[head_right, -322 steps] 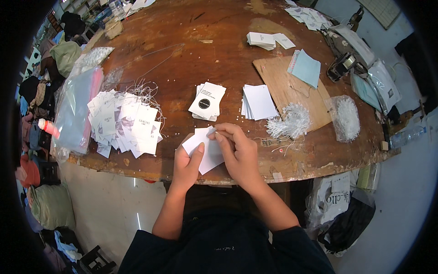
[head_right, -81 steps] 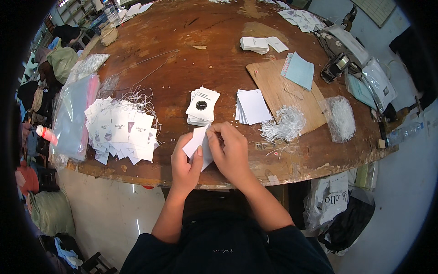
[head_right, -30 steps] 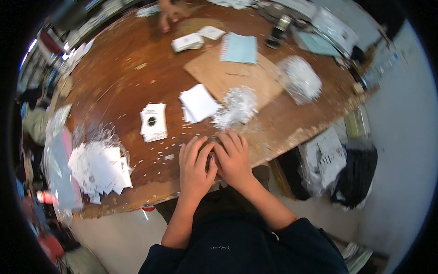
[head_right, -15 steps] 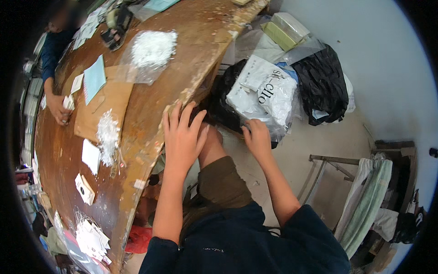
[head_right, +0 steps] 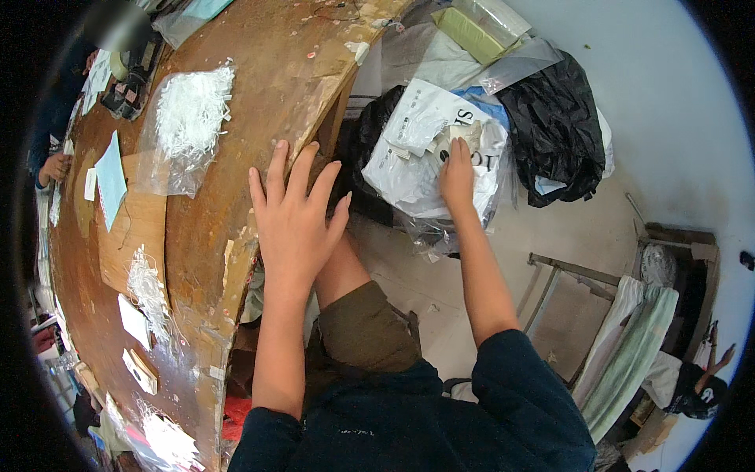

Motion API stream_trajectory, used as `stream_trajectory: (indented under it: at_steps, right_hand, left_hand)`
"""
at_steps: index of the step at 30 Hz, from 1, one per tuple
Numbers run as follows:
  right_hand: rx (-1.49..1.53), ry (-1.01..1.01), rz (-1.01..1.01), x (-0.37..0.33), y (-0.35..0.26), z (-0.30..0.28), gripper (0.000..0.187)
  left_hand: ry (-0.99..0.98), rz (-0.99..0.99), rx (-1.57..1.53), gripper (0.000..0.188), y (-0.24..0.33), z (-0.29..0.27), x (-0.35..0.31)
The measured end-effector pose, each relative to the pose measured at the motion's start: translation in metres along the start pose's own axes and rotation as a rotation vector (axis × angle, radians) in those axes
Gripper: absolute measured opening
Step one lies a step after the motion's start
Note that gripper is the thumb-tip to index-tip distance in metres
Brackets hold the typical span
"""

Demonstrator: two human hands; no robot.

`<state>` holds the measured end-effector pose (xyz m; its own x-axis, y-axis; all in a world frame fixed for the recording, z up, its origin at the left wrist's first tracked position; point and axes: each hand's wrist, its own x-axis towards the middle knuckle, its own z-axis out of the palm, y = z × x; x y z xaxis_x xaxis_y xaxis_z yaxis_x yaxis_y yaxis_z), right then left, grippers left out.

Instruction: The person repeatedly picks small white paper tags and thin white strings from a wooden table, inserts a string through a hole in each tag, and places the assembled units into a growing stack. The person handles items one at a time and occasionally repositions stacks to continue the process.

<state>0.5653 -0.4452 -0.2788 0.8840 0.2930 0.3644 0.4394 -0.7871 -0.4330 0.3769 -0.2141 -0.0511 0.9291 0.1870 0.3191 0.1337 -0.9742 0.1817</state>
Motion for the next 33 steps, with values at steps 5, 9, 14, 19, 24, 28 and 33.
stream_trajectory:
  at_steps: [5, 9, 14, 19, 24, 28, 33]
  right_hand:
    - [-0.081, -0.131, 0.091, 0.011, 0.008, -0.019, 0.049]
    - [-0.208, -0.088, 0.073, -0.002, -0.005, -0.015, 0.059]
    - [-0.182, -0.18, 0.147, 0.007, 0.001, -0.026, 0.069]
    - [-0.389, -0.323, 0.096, -0.022, 0.011, -0.065, 0.078]
    - [-0.437, -0.434, 0.186, -0.042, 0.011, -0.087, 0.075]
    - [-0.413, -0.442, 0.187, -0.051, 0.012, -0.089, 0.064]
    - [-0.437, -0.321, 0.007, -0.062, 0.013, -0.079, 0.047]
  left_hand:
    - [-0.019, 0.003, -0.028, 0.04, -0.002, -0.002, 0.001]
    - [-0.01, 0.008, -0.045, 0.04, -0.002, -0.003, 0.0]
    - [-0.019, 0.026, -0.068, 0.04, -0.004, -0.005, -0.003]
    - [-0.044, 0.027, -0.088, 0.04, -0.005, -0.007, -0.002]
    - [-0.039, 0.025, -0.09, 0.04, -0.003, -0.007, -0.002]
    - [-0.037, 0.03, -0.092, 0.04, -0.004, -0.007, -0.002]
    - [-0.028, 0.035, -0.079, 0.04, -0.004, -0.005, -0.002]
